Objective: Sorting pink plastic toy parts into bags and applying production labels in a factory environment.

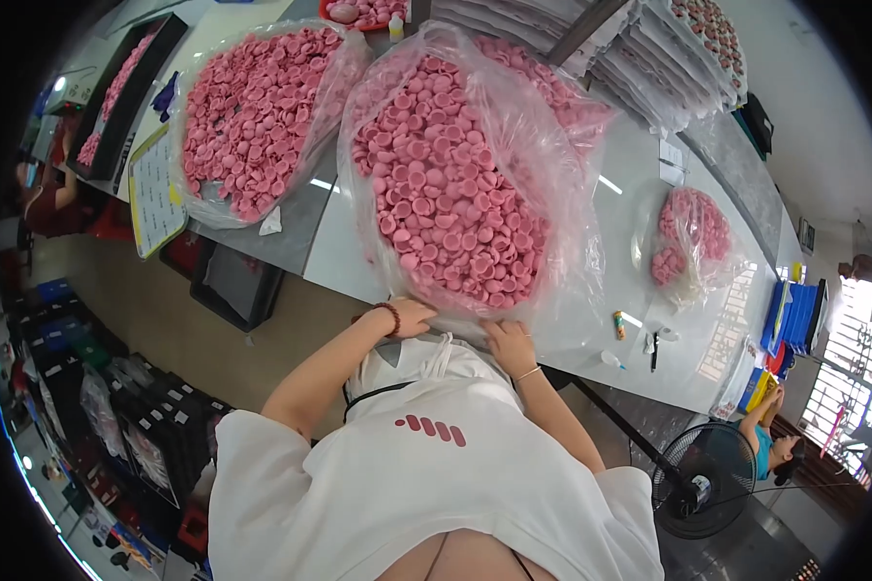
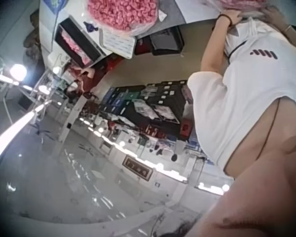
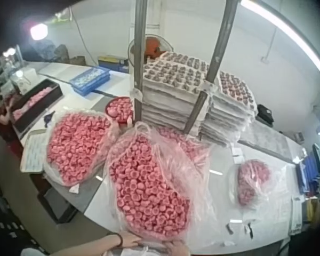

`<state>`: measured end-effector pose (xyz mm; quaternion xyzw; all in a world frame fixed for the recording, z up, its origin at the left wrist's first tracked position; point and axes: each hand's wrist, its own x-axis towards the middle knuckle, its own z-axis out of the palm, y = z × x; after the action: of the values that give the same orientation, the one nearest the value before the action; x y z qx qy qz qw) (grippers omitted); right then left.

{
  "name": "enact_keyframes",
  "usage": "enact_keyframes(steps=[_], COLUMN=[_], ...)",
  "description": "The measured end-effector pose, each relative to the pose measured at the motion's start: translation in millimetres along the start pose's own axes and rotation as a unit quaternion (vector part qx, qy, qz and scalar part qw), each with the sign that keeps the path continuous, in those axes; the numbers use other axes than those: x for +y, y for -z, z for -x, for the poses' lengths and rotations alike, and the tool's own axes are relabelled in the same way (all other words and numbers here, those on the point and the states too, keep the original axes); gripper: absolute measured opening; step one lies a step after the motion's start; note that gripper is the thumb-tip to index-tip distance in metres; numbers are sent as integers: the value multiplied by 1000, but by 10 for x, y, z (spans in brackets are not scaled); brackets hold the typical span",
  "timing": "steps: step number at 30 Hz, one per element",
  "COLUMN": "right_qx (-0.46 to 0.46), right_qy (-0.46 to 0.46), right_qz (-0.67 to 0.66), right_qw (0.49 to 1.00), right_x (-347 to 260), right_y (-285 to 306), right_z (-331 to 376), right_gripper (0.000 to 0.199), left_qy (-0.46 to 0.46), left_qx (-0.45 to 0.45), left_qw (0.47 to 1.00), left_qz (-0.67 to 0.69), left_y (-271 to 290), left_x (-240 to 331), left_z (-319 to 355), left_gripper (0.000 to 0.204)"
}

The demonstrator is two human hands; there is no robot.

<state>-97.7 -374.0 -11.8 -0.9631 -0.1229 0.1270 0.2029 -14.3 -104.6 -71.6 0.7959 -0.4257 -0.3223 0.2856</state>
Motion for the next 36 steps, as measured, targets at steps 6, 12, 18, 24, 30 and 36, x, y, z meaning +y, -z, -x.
enact_keyframes(steps=[6, 12, 18, 24, 30, 36], right_qx=[88, 140, 146, 44, -9, 151], right_qy=[-90, -99, -151, 67, -107, -67], right_qz=[80, 229, 261, 127, 97, 137], right_qw=[989, 958, 942, 989, 989, 977], right_x=[598, 1322, 1448, 535, 9, -131], right_y=[145, 557, 1044, 789, 32, -195], right_z=[-47, -359, -837, -518, -133, 53], right_gripper=[16, 11, 9, 32, 42, 37], left_qy=[38, 68, 11, -111, -77, -116], left_qx=[25, 270, 244, 225, 127, 102], left_qw=[998, 938, 927, 921, 964, 966], left_qz=[-42, -207, -286, -297, -221, -206], left_y=[322, 1021, 1060, 858, 838, 892], left_x=[519, 496, 311, -191, -107, -165], left_z=[-233, -117, -562, 153, 537, 550], left_gripper=[40, 60, 44, 13, 47, 34])
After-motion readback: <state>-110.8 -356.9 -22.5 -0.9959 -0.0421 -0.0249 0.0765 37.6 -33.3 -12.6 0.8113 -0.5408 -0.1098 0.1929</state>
